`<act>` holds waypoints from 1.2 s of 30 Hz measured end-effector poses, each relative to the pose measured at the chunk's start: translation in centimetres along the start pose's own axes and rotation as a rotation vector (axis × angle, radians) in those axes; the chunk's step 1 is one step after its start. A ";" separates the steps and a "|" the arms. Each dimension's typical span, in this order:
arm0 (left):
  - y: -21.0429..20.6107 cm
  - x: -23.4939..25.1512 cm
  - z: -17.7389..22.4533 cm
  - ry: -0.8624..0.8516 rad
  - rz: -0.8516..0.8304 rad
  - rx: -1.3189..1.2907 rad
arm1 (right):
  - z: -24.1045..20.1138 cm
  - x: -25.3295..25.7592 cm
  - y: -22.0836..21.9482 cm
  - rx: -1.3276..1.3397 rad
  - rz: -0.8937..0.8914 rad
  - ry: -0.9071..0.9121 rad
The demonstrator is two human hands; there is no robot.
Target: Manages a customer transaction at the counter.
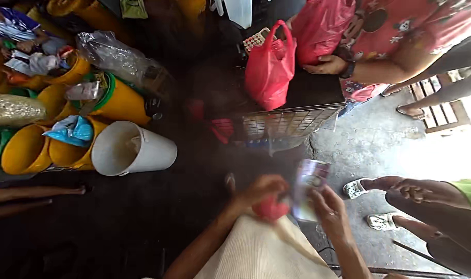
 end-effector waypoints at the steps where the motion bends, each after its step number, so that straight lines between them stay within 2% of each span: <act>1: 2.0 -0.9 0.8 -0.042 0.027 -0.007 | -0.5 1.0 -3.4 -0.087 -0.074 0.012; 3: 6.9 -2.7 2.1 -0.108 0.117 0.040 | -1.1 3.3 -9.6 -0.206 -0.173 0.056; 6: 14.8 -5.2 2.7 -0.069 0.229 0.043 | -2.5 5.8 -17.8 -0.351 -0.191 0.099; 8: 18.6 -7.1 3.2 -0.002 0.253 -0.027 | -3.8 7.0 -22.4 -0.383 -0.215 0.143; 11: 23.4 -9.3 5.2 0.081 0.301 -0.110 | -5.4 8.6 -28.9 -0.391 -0.344 0.150; 13: 26.1 -9.3 5.2 0.043 0.314 -0.183 | -6.3 9.6 -31.9 -0.448 -0.420 0.154; 16: 30.0 -8.4 4.1 0.019 0.402 -0.274 | -6.6 11.7 -34.1 -0.469 -0.392 0.147; 19: 34.0 -6.1 5.0 -0.081 0.401 -0.173 | -6.4 14.9 -34.7 -0.335 -0.369 0.172; 22: 38.8 -4.8 6.4 -0.102 0.454 0.005 | -5.1 19.0 -33.6 -0.274 -0.175 0.143; 25: 45.2 -4.9 7.9 -0.031 0.539 0.181 | -5.2 22.6 -32.7 -0.525 0.126 0.141; 29: 52.4 -4.7 7.4 0.098 0.614 0.272 | -6.7 25.3 -35.3 -0.794 0.151 0.039; 31: 54.4 -2.8 7.3 0.129 0.549 0.289 | -7.9 26.6 -36.7 -0.827 0.167 0.009; 36: 57.2 3.7 6.2 0.224 0.195 0.246 | -9.5 29.2 -38.5 -0.874 0.310 -0.174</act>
Point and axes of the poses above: each hand's wrist, its own x-axis towards the middle knuckle, its own y-axis out of the back of the hand, z = x × y, the point moved 8 cm from there along x, towards the middle knuckle, and after that the axes turned 14 degrees about -y, right-handed, at the moved point
